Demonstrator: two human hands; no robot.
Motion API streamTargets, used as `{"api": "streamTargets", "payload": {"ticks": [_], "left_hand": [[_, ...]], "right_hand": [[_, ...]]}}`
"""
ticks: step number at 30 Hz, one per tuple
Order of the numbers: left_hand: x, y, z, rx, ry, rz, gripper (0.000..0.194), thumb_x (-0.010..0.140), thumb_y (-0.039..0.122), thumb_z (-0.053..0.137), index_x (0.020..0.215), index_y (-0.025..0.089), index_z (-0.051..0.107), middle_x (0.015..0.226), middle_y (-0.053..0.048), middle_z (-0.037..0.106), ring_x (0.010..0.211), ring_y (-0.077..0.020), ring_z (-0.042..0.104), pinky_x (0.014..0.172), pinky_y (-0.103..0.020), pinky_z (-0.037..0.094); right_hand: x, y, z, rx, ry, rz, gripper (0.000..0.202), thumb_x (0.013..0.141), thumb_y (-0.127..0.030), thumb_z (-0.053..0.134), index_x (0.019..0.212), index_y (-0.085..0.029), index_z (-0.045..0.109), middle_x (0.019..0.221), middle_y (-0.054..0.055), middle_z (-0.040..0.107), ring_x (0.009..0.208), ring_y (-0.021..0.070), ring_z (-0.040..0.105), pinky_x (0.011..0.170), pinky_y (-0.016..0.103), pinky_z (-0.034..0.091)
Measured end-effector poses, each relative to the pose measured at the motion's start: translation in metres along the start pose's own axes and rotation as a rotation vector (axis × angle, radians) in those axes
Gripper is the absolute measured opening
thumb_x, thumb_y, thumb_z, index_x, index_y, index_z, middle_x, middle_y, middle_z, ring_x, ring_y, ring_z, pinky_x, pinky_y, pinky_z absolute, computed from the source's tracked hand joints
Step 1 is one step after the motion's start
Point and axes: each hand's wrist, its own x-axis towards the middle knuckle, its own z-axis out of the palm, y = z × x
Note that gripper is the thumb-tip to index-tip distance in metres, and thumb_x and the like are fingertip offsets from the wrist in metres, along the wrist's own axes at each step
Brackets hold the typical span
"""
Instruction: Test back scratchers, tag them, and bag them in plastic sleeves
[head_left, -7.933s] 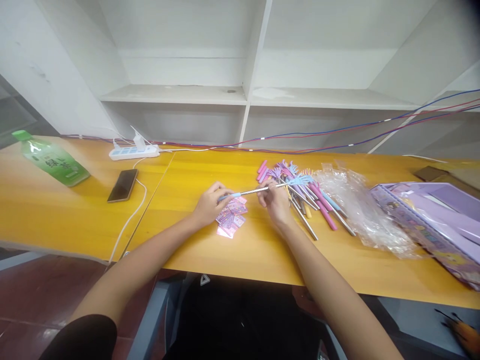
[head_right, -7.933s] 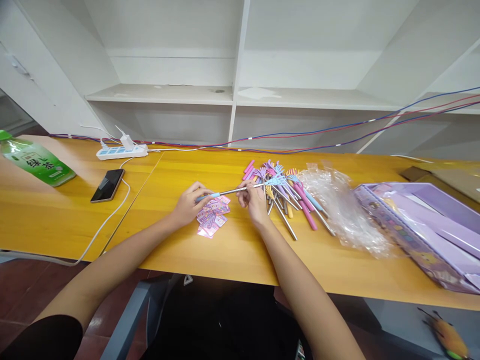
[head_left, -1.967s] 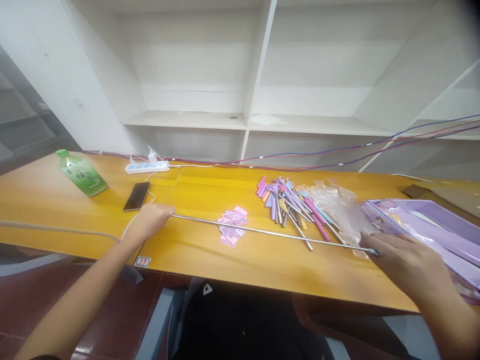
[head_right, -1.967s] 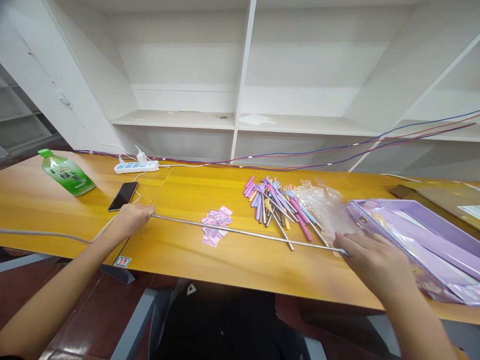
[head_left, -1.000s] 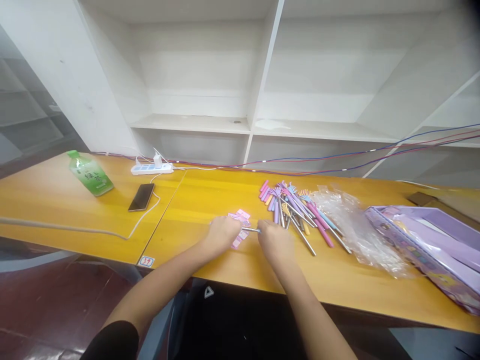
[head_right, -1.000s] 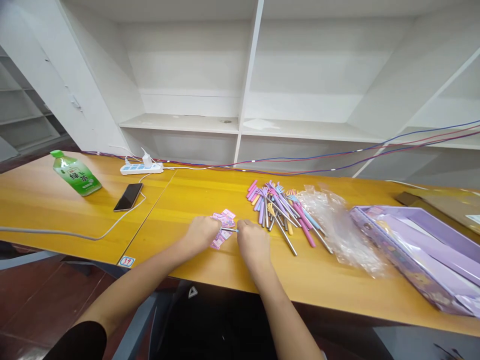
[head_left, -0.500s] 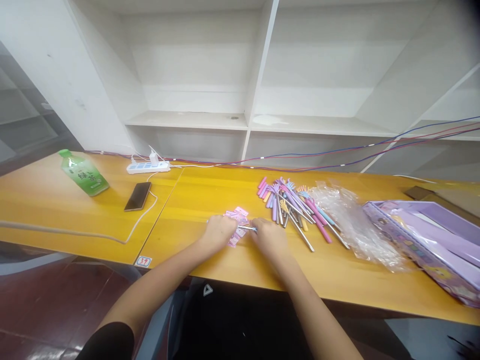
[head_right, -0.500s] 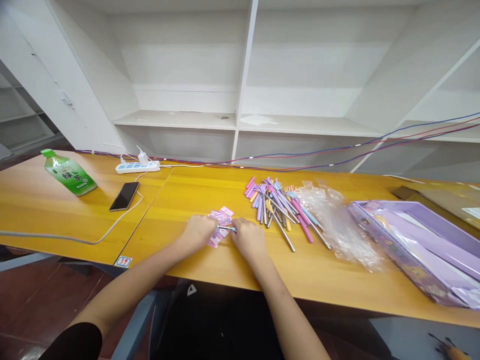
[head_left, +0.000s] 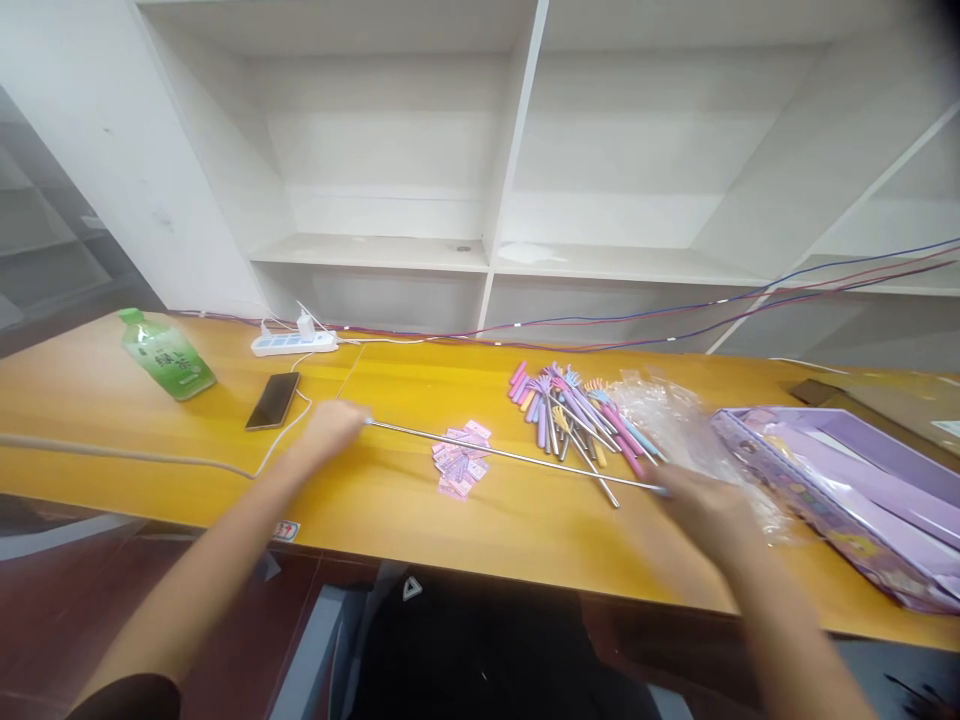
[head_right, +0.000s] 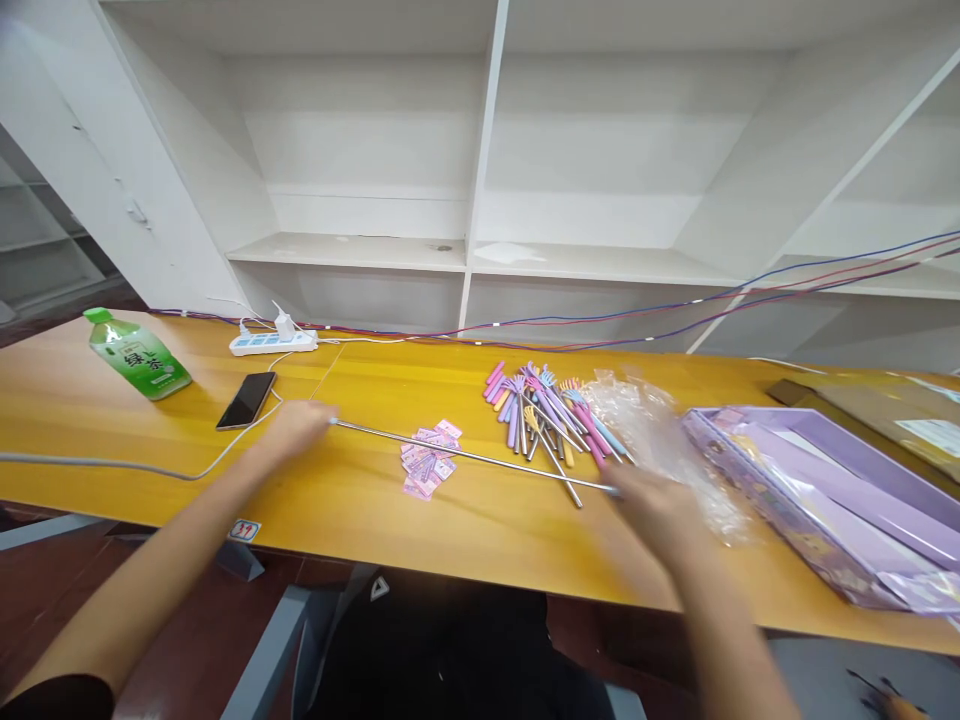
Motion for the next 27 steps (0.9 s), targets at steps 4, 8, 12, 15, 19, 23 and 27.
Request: {"api": "streamTargets", "payload": {"ticks": [4,8,12,15,19,23,27], "left_hand": [[-0.02,-0.057,0.025,0.065,0.088,0.042,0.029,0.096,0.015,0.048,0.089,0.016,0.077,0.083,-0.016,0.078,0.081,-0.0316,0.077,0.065,-0.035,0.049],[-0.027,-0.059,0.038,0.061,0.152,0.058,0.029,0.093,0.01,0.048,0.086,0.016,0.076,0.084,-0.016,0.078,0.079,-0.0307,0.076,0.062,-0.034,0.047],[-0.03,-0.054,0.037,0.055,0.19,0.09,0.027,0.093,0.01,0.05,0.085,0.017,0.075,0.079,-0.014,0.076,0.075,-0.0289,0.074,0.06,-0.033,0.044],[-0.034,-0.055,0.034,0.054,0.259,0.103,0.028,0.093,0.01,0.049,0.082,0.017,0.073,0.078,-0.014,0.075,0.072,-0.0274,0.072,0.059,-0.032,0.042],[-0.04,-0.055,0.027,0.049,0.287,0.067,0.027,0.093,0.011,0.049,0.077,0.017,0.071,0.074,-0.013,0.072,0.067,-0.0265,0.069,0.056,-0.032,0.038],[-0.042,-0.056,0.018,-0.005,0.327,0.05,0.024,0.09,0.012,0.051,0.072,0.017,0.067,0.073,-0.011,0.071,0.066,-0.0231,0.066,0.057,-0.03,0.036],[-0.039,-0.052,0.003,-0.044,0.415,0.056,0.026,0.093,0.018,0.052,0.069,0.019,0.063,0.069,-0.007,0.067,0.067,-0.0205,0.062,0.059,-0.029,0.034]], "right_hand": [[-0.044,0.074,-0.019,-0.196,0.082,-0.02,0.032,0.098,-0.029,0.052,0.076,-0.026,0.075,0.088,0.003,0.081,0.063,0.0167,0.069,0.048,0.026,0.037],[-0.047,0.066,-0.024,-0.149,-0.053,0.016,0.029,0.097,-0.032,0.052,0.078,-0.03,0.074,0.082,0.004,0.078,0.065,0.0201,0.071,0.049,0.029,0.039],[-0.042,0.06,-0.03,-0.074,-0.128,0.107,0.025,0.093,-0.038,0.054,0.075,-0.032,0.07,0.081,0.005,0.077,0.066,0.0231,0.072,0.048,0.032,0.04],[-0.042,0.062,-0.035,-0.035,-0.122,0.192,0.028,0.092,-0.045,0.051,0.07,-0.032,0.064,0.075,0.007,0.073,0.066,0.0242,0.071,0.049,0.035,0.038],[-0.045,0.061,-0.041,0.014,-0.109,0.355,0.023,0.084,-0.046,0.052,0.067,-0.033,0.06,0.078,0.01,0.071,0.069,0.026,0.07,0.053,0.038,0.038],[-0.044,0.063,-0.046,0.041,-0.058,0.546,0.019,0.075,-0.05,0.057,0.066,-0.034,0.054,0.077,0.008,0.068,0.071,0.0303,0.065,0.06,0.042,0.042],[-0.027,0.061,-0.054,0.029,-0.093,0.883,0.022,0.069,-0.048,0.067,0.065,-0.034,0.05,0.066,0.007,0.06,0.062,0.03,0.053,0.063,0.042,0.039]]}}
